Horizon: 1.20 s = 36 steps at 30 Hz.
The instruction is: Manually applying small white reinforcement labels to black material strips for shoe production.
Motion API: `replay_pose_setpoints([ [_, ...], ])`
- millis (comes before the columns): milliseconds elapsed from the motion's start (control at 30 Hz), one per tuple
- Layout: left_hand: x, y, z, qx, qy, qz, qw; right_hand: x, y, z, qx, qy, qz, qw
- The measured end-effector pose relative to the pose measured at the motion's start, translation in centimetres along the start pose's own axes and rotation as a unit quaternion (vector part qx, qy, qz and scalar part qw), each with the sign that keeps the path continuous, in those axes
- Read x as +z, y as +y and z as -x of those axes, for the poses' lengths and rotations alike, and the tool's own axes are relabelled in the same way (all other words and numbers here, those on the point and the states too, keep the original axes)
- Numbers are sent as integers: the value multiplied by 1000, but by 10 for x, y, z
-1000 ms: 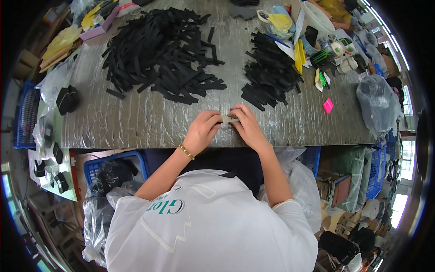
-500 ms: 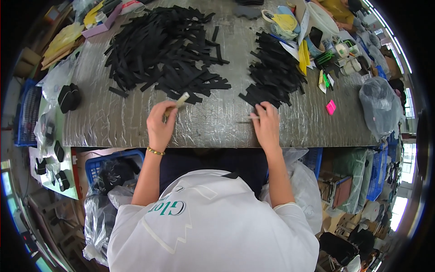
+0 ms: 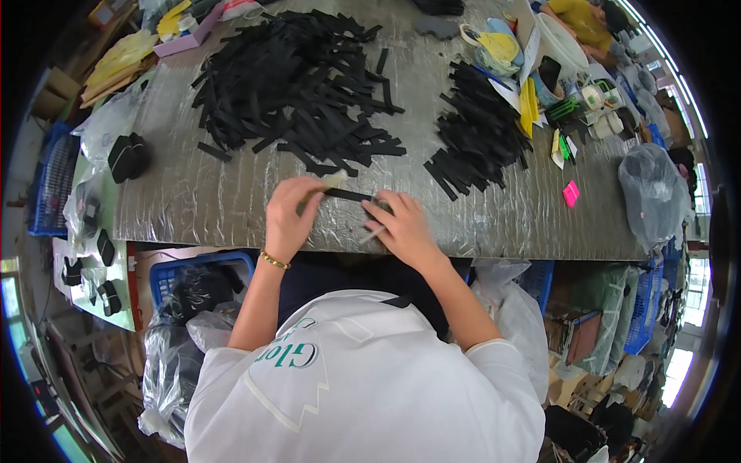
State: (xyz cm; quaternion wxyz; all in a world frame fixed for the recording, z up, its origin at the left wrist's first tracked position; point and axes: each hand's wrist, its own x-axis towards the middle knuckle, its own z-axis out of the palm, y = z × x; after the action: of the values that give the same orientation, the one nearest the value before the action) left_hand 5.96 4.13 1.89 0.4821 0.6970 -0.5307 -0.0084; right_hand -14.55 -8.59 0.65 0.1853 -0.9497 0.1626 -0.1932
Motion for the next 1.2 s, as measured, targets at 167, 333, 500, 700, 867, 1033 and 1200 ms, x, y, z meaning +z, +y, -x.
replay_pose_setpoints([
  [167, 37, 21, 4, 45, -140, 57, 987, -36, 7, 39, 37, -24, 31, 999],
  [333, 58, 27, -3, 127, -140, 42, 981, -36, 12, 48, 70, 5, 2, 998],
  [500, 62, 23, 2, 101, -209, 79, 969, -15, 13, 39, 191, 118, -35, 974],
  [700, 68, 35, 15, 71, -161, 48, 983, -3, 1, 41, 236, 167, -11, 957],
  [867, 76, 39, 14, 81, -145, 41, 985, 0, -5, 41, 262, 192, -30, 945],
  [1033, 80, 41, 13, 87, -144, 35, 985, -1, -4, 41, 268, 193, -38, 943],
  [1200, 82, 45, 13, 93, -148, 16, 985, -10, 8, 43, 272, 144, -135, 942],
])
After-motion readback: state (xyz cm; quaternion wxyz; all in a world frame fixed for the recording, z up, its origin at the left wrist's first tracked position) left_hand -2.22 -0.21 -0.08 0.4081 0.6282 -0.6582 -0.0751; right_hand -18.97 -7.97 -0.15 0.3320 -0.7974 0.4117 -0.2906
